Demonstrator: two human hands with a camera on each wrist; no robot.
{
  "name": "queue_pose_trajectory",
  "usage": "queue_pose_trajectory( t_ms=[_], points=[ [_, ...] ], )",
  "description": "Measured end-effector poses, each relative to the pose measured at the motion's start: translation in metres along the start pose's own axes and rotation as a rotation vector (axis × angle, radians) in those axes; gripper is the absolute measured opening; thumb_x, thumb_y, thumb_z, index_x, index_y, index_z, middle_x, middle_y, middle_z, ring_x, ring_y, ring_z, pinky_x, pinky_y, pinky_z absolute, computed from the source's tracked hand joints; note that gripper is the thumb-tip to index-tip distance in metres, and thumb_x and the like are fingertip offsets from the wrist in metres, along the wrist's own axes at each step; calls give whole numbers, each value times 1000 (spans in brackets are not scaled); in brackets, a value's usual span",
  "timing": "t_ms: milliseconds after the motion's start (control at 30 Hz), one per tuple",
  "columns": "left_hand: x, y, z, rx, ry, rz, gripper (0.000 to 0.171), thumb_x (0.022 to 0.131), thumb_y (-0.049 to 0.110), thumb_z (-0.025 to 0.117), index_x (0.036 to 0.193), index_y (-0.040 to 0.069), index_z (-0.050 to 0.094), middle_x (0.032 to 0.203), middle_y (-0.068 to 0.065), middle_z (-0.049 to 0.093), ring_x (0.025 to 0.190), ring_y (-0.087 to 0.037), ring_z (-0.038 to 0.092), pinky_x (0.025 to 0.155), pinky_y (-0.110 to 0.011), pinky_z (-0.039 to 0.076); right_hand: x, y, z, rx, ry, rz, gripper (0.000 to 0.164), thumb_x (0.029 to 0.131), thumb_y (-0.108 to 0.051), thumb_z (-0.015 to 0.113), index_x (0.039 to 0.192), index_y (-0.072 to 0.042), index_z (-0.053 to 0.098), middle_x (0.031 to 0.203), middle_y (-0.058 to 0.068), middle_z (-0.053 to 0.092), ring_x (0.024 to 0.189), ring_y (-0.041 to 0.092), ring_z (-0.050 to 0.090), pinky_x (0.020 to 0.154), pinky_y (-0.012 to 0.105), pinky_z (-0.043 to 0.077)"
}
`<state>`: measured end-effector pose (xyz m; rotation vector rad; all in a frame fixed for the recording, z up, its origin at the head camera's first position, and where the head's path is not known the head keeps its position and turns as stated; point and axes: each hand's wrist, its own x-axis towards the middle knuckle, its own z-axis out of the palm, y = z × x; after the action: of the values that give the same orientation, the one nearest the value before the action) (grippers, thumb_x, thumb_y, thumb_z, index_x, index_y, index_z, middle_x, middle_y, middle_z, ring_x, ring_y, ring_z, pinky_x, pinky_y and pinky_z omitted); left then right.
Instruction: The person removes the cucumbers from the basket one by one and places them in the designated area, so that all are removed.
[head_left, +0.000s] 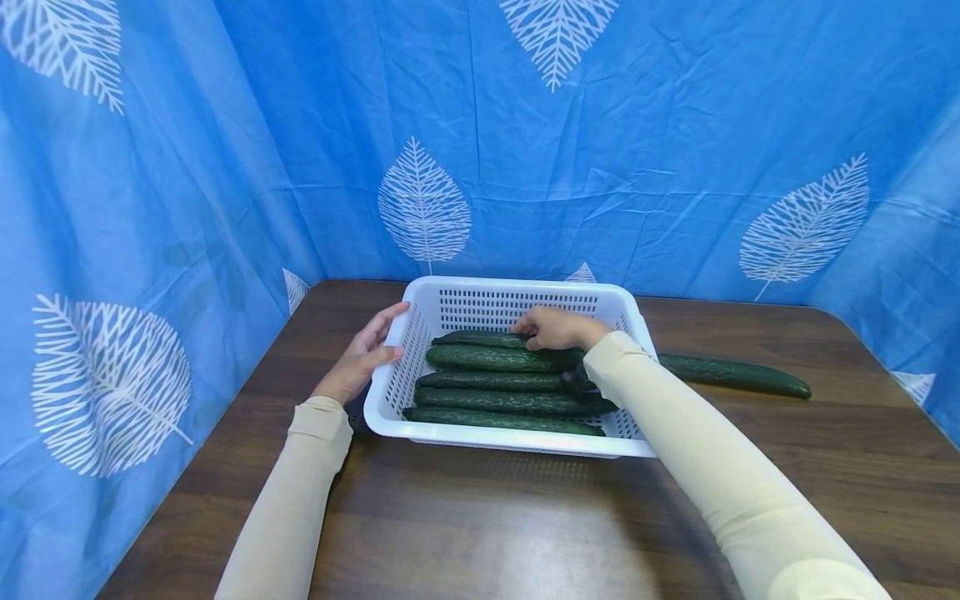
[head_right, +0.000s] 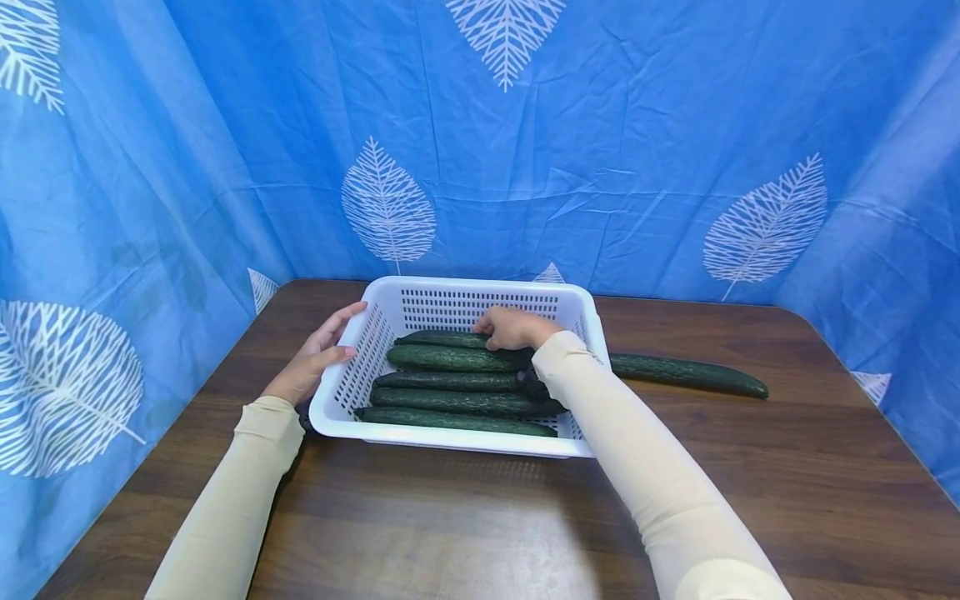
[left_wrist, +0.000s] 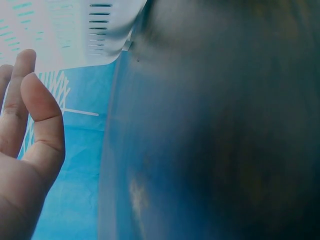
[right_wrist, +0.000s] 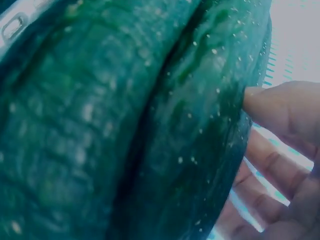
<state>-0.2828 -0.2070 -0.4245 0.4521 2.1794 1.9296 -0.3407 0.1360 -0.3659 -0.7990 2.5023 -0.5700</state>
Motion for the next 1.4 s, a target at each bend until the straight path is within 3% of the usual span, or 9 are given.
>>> queue_pose_trajectory(
  t_ms=[167,400,933,1400],
  points=[
    [1,0,-1,-8,-5,-7,81,99,22,56,172,18,22,175,-20,26,154,-49,31,117,-80,30,2,-2,0,13,7,44,47,104,-1,62,150,10,56,150,31,58,143,46,52,121,55,42],
    [2,2,-1,-14,-9,-15,81,99,23,57,172,19,22,175,-18,27,153,-48,33,116,-79,32,2,-1,-2,19,34,32,51,104,-3,66,151,11,54,152,30,57,141,47,54,119,55,44],
    [2,2,-2,-15,-6,-19,81,99,23,56,172,19,22,175,-18,26,154,-49,32,116,-79,31,1,1,-1,-26,136,31,40,100,-8,75,135,10,69,135,26,71,127,42,66,111,54,51],
    [3,2,-2,-31,-14,-5,81,98,21,55,172,17,22,175,-20,26,154,-50,31,117,-81,30,-6,-1,-5,37,216,-9,36,94,-4,80,127,10,74,128,26,73,121,41,67,105,54,54]
  ],
)
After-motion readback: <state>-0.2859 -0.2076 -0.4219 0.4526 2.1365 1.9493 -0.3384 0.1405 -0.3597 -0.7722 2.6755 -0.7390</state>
